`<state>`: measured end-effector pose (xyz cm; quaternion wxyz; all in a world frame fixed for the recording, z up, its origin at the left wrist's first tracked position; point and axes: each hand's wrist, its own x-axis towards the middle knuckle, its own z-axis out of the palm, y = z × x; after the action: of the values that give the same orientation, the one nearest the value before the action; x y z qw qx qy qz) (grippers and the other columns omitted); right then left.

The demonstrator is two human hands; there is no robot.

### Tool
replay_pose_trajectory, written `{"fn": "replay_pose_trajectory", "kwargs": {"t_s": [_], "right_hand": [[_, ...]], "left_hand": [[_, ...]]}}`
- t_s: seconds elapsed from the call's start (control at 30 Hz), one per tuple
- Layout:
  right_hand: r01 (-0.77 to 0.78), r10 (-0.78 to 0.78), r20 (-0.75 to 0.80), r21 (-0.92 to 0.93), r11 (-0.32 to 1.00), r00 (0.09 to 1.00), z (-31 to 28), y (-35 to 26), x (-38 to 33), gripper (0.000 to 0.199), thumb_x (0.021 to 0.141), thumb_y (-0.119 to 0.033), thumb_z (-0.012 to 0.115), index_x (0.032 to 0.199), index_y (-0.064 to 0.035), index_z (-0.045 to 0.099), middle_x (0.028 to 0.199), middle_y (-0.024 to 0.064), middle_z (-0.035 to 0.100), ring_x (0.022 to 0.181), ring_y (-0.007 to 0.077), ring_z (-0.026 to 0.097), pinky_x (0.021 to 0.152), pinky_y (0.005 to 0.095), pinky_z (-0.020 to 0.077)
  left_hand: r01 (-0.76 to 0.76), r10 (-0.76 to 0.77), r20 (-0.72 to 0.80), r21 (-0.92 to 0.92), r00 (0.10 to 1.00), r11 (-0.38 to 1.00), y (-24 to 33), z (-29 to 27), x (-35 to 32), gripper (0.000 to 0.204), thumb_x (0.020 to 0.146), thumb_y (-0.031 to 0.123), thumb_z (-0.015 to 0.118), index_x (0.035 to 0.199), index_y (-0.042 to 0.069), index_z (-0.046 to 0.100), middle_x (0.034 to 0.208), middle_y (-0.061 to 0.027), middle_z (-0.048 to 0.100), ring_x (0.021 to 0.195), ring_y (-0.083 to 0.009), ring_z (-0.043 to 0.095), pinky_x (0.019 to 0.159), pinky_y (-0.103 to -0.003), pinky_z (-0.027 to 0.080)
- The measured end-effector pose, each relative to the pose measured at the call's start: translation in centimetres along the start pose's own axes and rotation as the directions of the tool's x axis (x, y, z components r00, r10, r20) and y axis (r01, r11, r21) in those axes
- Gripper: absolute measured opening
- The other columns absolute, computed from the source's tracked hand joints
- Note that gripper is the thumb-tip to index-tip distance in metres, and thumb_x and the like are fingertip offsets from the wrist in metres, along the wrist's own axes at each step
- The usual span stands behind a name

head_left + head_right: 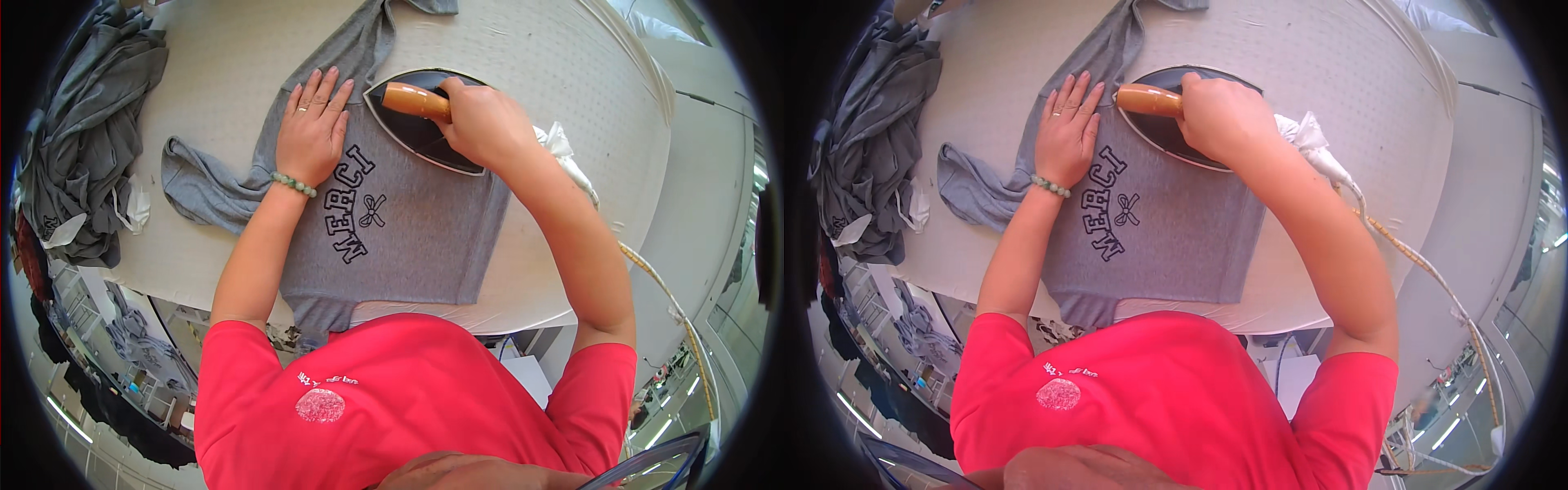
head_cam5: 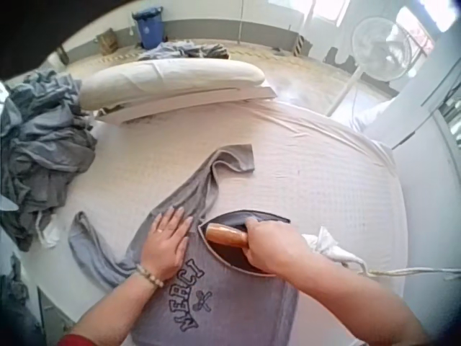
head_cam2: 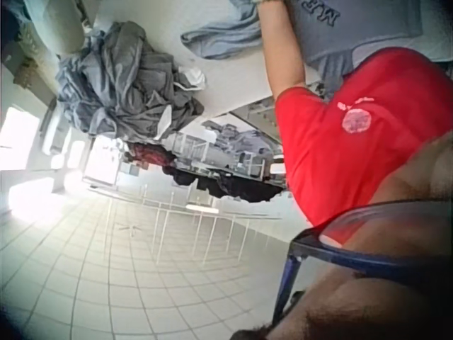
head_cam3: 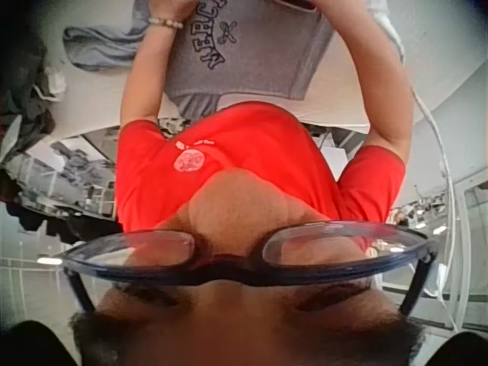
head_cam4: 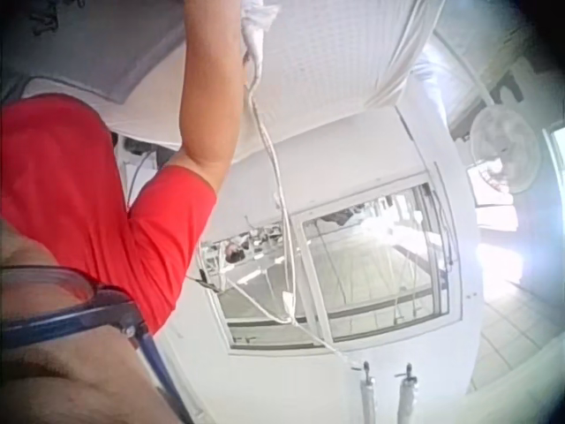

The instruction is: Ironing grey sweatshirts on a professional pressing table in a factory environment.

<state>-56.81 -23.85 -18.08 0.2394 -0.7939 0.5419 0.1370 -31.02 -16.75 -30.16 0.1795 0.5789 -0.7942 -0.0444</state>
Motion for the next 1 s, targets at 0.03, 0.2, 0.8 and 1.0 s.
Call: {"fn": "replay_pose_trajectory", "kwargs": {"t_s": [0.03, 0.2, 0.8, 1.0], "right_hand": [[-0.062, 0.062, -0.035, 0.020, 0.998, 0.997, 0.2, 0.4, -0.1, 0.034, 0.096, -0.029, 0.068, 0.119, -0.0042, 0.064, 0.099, 0.0206, 0.074, 0.094, 0.0416, 0.070, 0.083, 0.0498, 0.0556], [-0.294, 0.336, -0.120, 0.278, 0.915, 0.934, -0.3, 4.9, -3.8, 0.042, 0.095, -0.033, 0.072, 0.118, 0.0012, 0.065, 0.094, 0.0196, 0.074, 0.088, 0.0360, 0.071, 0.080, 0.0455, 0.0546], [-0.436, 0.634, -0.170, 0.593, 0.677, 0.754, 4.9, 11.5, -14.0, 0.047, 0.093, -0.035, 0.076, 0.112, 0.0066, 0.067, 0.093, 0.0231, 0.073, 0.086, 0.0372, 0.072, 0.079, 0.0438, 0.0548], [-0.477, 0.580, -0.068, 0.497, 0.725, 0.812, 4.0, 12.5, -11.3, 0.046, 0.095, -0.035, 0.073, 0.110, 0.0083, 0.066, 0.096, 0.0285, 0.073, 0.095, 0.0454, 0.071, 0.085, 0.0484, 0.0551]], "left_hand": [[-0.002, 0.002, 0.001, -0.002, 1.000, 1.000, 0.0, 0.1, 0.1, 0.049, 0.102, 0.026, 0.059, 0.150, 0.016, 0.057, 0.160, -0.0083, 0.048, 0.150, -0.0287, 0.041, 0.123, -0.049, 0.030], [-0.020, 0.021, 0.008, -0.042, 1.000, 0.999, 0.4, -0.2, 0.2, 0.050, 0.101, 0.024, 0.060, 0.150, 0.014, 0.056, 0.161, -0.0092, 0.047, 0.151, -0.0304, 0.039, 0.123, -0.050, 0.029], [-0.273, 0.324, 0.172, -0.263, 0.930, 0.925, 18.1, 6.8, 5.0, 0.062, 0.103, 0.030, 0.056, 0.157, 0.004, 0.042, 0.167, -0.0134, 0.037, 0.157, -0.0326, 0.028, 0.128, -0.051, 0.019], [-0.280, 0.312, 0.218, -0.167, 0.925, 0.945, 19.6, 5.4, 1.1, 0.072, 0.100, 0.039, 0.059, 0.158, 0.002, 0.040, 0.168, -0.0156, 0.034, 0.158, -0.0334, 0.025, 0.129, -0.051, 0.015]]}}
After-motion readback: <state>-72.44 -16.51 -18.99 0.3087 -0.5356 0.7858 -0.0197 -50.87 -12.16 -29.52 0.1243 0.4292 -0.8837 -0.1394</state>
